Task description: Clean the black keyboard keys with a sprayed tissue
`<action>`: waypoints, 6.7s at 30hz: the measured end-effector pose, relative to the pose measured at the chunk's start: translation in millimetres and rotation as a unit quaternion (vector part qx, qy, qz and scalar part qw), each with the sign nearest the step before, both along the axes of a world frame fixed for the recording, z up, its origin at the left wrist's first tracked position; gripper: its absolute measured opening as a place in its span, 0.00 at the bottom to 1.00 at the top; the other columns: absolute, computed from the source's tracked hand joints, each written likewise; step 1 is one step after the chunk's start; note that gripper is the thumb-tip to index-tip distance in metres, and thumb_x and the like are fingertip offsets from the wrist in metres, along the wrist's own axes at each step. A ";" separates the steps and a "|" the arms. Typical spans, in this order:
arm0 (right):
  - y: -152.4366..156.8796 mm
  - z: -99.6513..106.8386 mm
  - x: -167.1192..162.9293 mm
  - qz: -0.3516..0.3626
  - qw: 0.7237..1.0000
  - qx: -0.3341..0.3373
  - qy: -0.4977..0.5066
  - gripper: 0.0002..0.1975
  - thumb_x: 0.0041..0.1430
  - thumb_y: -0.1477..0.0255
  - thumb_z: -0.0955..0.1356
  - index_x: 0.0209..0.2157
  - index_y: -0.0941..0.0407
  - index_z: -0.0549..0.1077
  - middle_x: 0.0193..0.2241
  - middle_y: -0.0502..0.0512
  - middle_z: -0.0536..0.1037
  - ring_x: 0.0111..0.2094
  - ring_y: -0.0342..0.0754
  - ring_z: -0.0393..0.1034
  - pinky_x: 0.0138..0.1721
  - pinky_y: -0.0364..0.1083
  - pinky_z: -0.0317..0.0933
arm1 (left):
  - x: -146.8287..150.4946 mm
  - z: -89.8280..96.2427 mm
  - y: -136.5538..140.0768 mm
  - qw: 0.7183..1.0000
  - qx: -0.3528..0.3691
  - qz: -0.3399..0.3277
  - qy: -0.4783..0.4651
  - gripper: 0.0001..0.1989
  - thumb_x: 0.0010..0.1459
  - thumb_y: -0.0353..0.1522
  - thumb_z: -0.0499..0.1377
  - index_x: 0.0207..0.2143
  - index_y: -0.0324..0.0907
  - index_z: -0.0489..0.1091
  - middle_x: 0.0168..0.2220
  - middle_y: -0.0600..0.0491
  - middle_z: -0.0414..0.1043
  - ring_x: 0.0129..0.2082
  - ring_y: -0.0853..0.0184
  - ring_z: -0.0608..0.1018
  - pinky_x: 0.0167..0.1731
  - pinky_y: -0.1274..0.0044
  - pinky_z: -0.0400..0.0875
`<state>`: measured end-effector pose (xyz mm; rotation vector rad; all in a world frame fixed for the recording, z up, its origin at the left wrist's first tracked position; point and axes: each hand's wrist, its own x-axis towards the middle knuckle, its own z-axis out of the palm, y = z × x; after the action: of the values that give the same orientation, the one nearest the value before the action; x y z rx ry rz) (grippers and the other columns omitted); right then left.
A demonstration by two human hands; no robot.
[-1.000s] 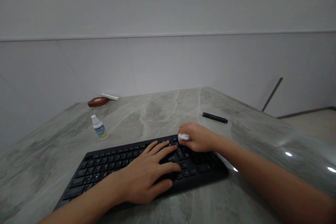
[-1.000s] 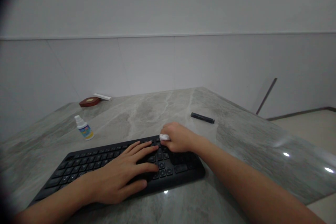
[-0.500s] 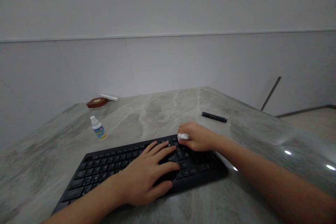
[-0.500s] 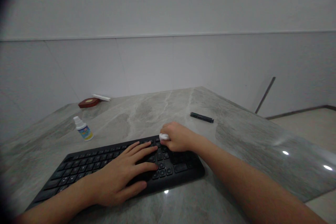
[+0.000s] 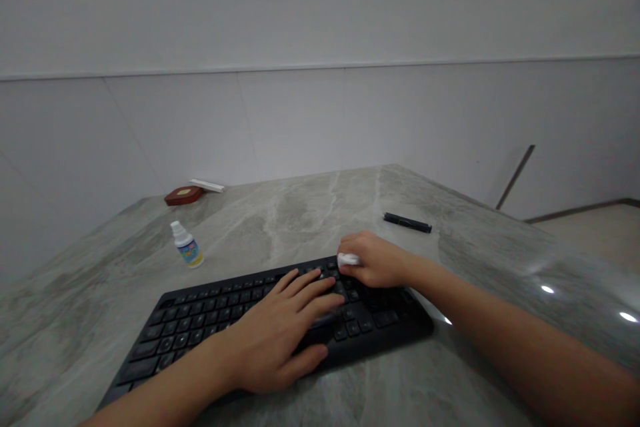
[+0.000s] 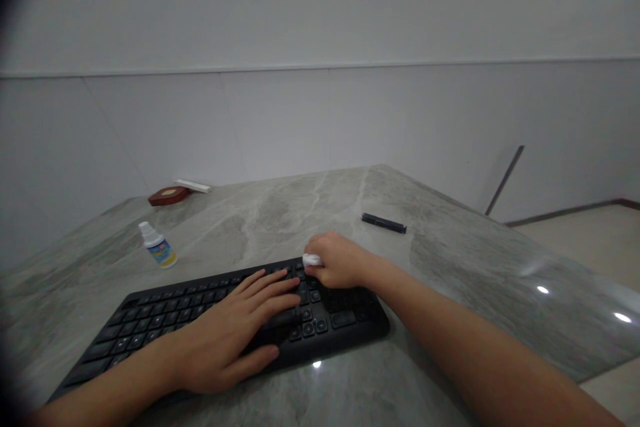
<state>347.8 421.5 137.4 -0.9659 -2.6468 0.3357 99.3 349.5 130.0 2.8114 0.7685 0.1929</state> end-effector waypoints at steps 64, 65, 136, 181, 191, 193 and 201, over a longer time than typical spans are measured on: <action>5.3 10.4 15.5 -0.011 0.999 -0.037 -0.028 0.04 0.53 0.76 0.70 0.25 0.58 0.73 0.27 0.53 0.76 0.29 0.45 0.68 0.34 0.43 0.57 | -0.8 -0.7 0.1 1.000 -0.002 0.007 0.020 0.31 0.63 0.37 0.57 0.66 0.48 0.52 0.70 0.49 0.47 0.68 0.48 0.52 0.64 0.49 0.48; 5.5 8.9 14.9 -0.008 0.998 -0.043 -0.040 0.04 0.53 0.76 0.70 0.25 0.58 0.73 0.27 0.54 0.77 0.29 0.45 0.68 0.34 0.43 0.57 | -0.8 -0.6 0.1 1.000 -0.002 0.007 0.022 0.31 0.63 0.37 0.56 0.67 0.48 0.52 0.70 0.49 0.47 0.68 0.48 0.51 0.64 0.49 0.47; 11.2 14.2 20.5 -0.016 0.991 0.013 -0.136 0.04 0.54 0.77 0.69 0.26 0.59 0.75 0.30 0.59 0.78 0.33 0.50 0.71 0.37 0.45 0.60 | -1.6 -1.4 -0.2 1.000 0.001 0.005 0.005 0.31 0.63 0.37 0.56 0.66 0.50 0.52 0.69 0.49 0.48 0.68 0.49 0.52 0.64 0.50 0.48; -5.5 14.0 5.8 -0.010 0.993 0.011 -0.120 0.05 0.54 0.73 0.68 0.27 0.59 0.76 0.30 0.59 0.79 0.32 0.49 0.72 0.34 0.44 0.58 | -0.9 -2.3 1.7 1.000 0.001 0.005 0.016 0.31 0.63 0.38 0.56 0.67 0.49 0.52 0.70 0.49 0.47 0.68 0.49 0.52 0.64 0.49 0.47; 1.0 12.6 8.1 -0.059 0.992 0.026 -0.107 0.06 0.58 0.74 0.68 0.28 0.59 0.76 0.32 0.59 0.79 0.34 0.49 0.71 0.38 0.45 0.59 | -1.1 -1.8 0.9 1.000 0.009 0.003 0.014 0.31 0.63 0.37 0.57 0.66 0.48 0.53 0.69 0.49 0.48 0.68 0.48 0.52 0.64 0.49 0.48; 0.8 11.2 8.2 -0.024 0.994 0.012 -0.104 0.05 0.57 0.75 0.68 0.28 0.59 0.75 0.30 0.58 0.78 0.33 0.48 0.71 0.37 0.44 0.59 | -1.3 -2.1 0.4 1.000 0.009 0.002 0.011 0.31 0.62 0.37 0.57 0.66 0.48 0.53 0.69 0.48 0.49 0.68 0.48 0.52 0.64 0.49 0.49; 5.1 7.2 12.5 -0.068 0.993 0.024 -0.089 0.04 0.56 0.74 0.69 0.29 0.59 0.76 0.32 0.59 0.79 0.35 0.50 0.71 0.39 0.45 0.60 | -0.3 -0.9 1.2 1.000 0.012 0.007 0.025 0.31 0.63 0.38 0.56 0.66 0.47 0.53 0.69 0.48 0.48 0.68 0.49 0.52 0.64 0.50 0.49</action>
<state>360.3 426.7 144.6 -1.2057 -2.7132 0.1602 99.0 350.7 129.1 2.8450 0.8020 0.1362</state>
